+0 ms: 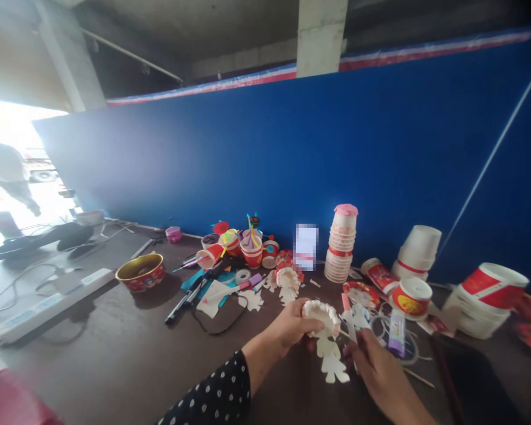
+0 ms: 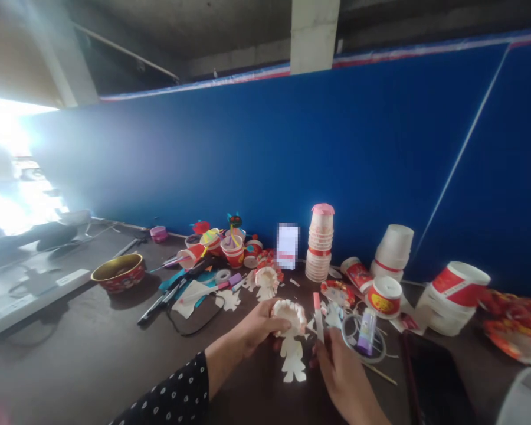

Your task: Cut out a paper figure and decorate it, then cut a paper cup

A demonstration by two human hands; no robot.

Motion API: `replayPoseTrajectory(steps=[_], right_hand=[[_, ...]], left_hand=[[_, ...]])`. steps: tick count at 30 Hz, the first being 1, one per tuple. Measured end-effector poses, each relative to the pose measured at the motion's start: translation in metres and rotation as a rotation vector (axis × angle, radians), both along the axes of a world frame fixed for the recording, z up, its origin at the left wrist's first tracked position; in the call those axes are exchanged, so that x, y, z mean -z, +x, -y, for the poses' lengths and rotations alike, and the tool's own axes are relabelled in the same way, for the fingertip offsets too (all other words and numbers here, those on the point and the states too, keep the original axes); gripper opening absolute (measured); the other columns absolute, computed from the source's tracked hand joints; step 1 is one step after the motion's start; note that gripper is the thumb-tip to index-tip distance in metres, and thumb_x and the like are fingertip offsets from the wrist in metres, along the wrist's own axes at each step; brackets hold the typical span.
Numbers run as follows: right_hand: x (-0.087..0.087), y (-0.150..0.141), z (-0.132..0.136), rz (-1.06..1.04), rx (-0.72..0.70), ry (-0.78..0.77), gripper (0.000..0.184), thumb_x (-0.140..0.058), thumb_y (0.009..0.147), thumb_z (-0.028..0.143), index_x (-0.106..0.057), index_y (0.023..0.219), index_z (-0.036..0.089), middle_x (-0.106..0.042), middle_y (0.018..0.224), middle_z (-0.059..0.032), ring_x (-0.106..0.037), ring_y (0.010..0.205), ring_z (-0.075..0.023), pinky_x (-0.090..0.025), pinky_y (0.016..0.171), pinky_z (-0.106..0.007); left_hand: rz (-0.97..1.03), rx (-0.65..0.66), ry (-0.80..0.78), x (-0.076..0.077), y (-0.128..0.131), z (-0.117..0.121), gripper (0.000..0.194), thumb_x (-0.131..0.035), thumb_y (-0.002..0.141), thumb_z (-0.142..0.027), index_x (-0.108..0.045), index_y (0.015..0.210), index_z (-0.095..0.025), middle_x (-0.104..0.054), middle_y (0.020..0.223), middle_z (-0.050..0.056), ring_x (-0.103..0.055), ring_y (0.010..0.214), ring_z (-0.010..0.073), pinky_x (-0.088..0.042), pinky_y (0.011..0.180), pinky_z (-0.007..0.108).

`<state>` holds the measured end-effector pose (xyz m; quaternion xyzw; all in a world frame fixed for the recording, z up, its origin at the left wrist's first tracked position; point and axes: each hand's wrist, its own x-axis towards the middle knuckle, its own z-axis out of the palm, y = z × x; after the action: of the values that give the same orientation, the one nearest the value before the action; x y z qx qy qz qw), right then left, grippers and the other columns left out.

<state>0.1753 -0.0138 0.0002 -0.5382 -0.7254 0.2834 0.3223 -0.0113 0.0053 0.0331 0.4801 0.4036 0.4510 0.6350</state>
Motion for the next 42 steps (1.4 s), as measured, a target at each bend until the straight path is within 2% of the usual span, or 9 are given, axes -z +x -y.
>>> replayPoseTrajectory(steps=[4, 11, 18, 22, 27, 31, 33, 37, 42], right_hand=[[0.001, 0.012, -0.007, 0.070, 0.061, 0.129, 0.012, -0.037, 0.083, 0.035, -0.039, 0.075, 0.027, -0.069, 0.066, -0.0037, -0.068, 0.065, -0.0244, -0.046, 0.056, -0.032], [0.005, 0.026, -0.012, 0.096, 0.141, 0.202, 0.009, -0.041, 0.083, 0.032, -0.043, 0.077, 0.025, -0.069, 0.065, -0.0030, -0.070, 0.066, -0.0226, -0.048, 0.055, -0.029], [-0.005, 0.019, -0.004, -0.007, 0.160, 0.147, 0.012, -0.044, 0.084, 0.035, -0.047, 0.083, 0.023, -0.069, 0.070, -0.0029, -0.067, 0.060, -0.0209, -0.048, 0.058, -0.030], [-0.005, 0.016, -0.002, -0.119, 0.182, 0.113, 0.015, -0.046, 0.082, 0.037, -0.048, 0.082, 0.022, -0.068, 0.069, -0.0030, -0.066, 0.058, -0.0201, -0.048, 0.056, -0.028], [-0.005, 0.016, -0.002, -0.276, 0.230, 0.102, 0.019, -0.053, 0.077, 0.041, -0.053, 0.078, 0.022, -0.068, 0.068, -0.0032, -0.065, 0.052, -0.0198, -0.045, 0.045, -0.026], [-0.011, 0.017, -0.001, -0.383, 0.312, 0.071, 0.021, -0.059, 0.072, 0.042, -0.058, 0.076, 0.022, -0.068, 0.063, -0.0025, -0.064, 0.052, -0.0206, -0.044, 0.043, -0.025], [-0.013, 0.017, -0.001, -0.454, 0.349, 0.039, 0.024, -0.062, 0.069, 0.043, -0.060, 0.077, 0.021, -0.067, 0.059, -0.0017, -0.063, 0.052, -0.0207, -0.044, 0.042, -0.025], [-0.012, 0.016, -0.001, -0.606, 0.378, 0.038, 0.030, -0.066, 0.067, 0.045, -0.060, 0.081, 0.019, -0.064, 0.056, -0.0003, -0.059, 0.051, -0.0185, -0.041, 0.040, -0.023], [-0.008, 0.017, -0.001, -0.684, 0.393, 0.060, 0.031, -0.066, 0.069, 0.045, -0.060, 0.081, 0.016, -0.060, 0.051, 0.0003, -0.053, 0.044, -0.0148, -0.036, 0.037, -0.022]], left_hand=[[-0.208, 0.147, -0.066, 0.004, 0.000, 0.004, 0.028, -0.066, 0.057, -0.024, -0.057, 0.081, -0.014, -0.053, 0.049, -0.004, -0.048, 0.036, 0.0082, -0.024, 0.032, 0.015], [-0.308, 0.274, -0.073, 0.012, 0.007, 0.010, 0.027, -0.062, 0.061, -0.020, -0.058, 0.087, -0.014, -0.059, 0.054, -0.001, -0.056, 0.041, 0.0135, -0.039, 0.038, 0.020], [-0.403, 0.338, 0.101, 0.013, 0.006, 0.010, 0.042, -0.066, 0.057, -0.018, -0.060, 0.098, -0.013, -0.063, 0.062, 0.001, -0.057, 0.046, 0.0137, -0.044, 0.039, 0.021], [-0.438, 0.396, 0.163, 0.012, 0.004, 0.011, 0.053, -0.062, 0.060, -0.015, -0.056, 0.113, -0.016, -0.063, 0.064, 0.000, -0.056, 0.045, 0.0118, -0.044, 0.040, 0.020], [-0.639, 0.374, 0.296, 0.008, -0.002, 0.011, 0.061, -0.058, 0.062, -0.016, -0.049, 0.123, -0.016, -0.063, 0.066, 0.000, -0.055, 0.046, 0.0103, -0.041, 0.042, 0.018], [-0.749, 0.345, 0.520, 0.006, -0.006, 0.008, 0.073, -0.069, 0.052, -0.023, -0.050, 0.122, -0.015, -0.063, 0.098, 0.009, -0.057, 0.068, 0.0148, -0.044, 0.054, 0.021], [-0.757, 0.326, 0.574, 0.005, -0.005, 0.008, 0.068, -0.070, 0.052, -0.026, -0.054, 0.118, -0.016, -0.061, 0.102, 0.008, -0.055, 0.073, 0.0156, -0.044, 0.058, 0.021], [-0.717, 0.364, 0.493, 0.002, -0.003, 0.013, 0.058, -0.068, 0.057, -0.025, -0.056, 0.114, -0.016, -0.063, 0.083, 0.002, -0.051, 0.062, 0.0109, -0.039, 0.053, 0.019], [-0.730, 0.325, 0.439, 0.001, -0.003, 0.012, 0.059, -0.071, 0.056, -0.030, -0.058, 0.112, -0.017, -0.064, 0.080, 0.000, -0.049, 0.056, 0.0091, -0.037, 0.050, 0.020]])
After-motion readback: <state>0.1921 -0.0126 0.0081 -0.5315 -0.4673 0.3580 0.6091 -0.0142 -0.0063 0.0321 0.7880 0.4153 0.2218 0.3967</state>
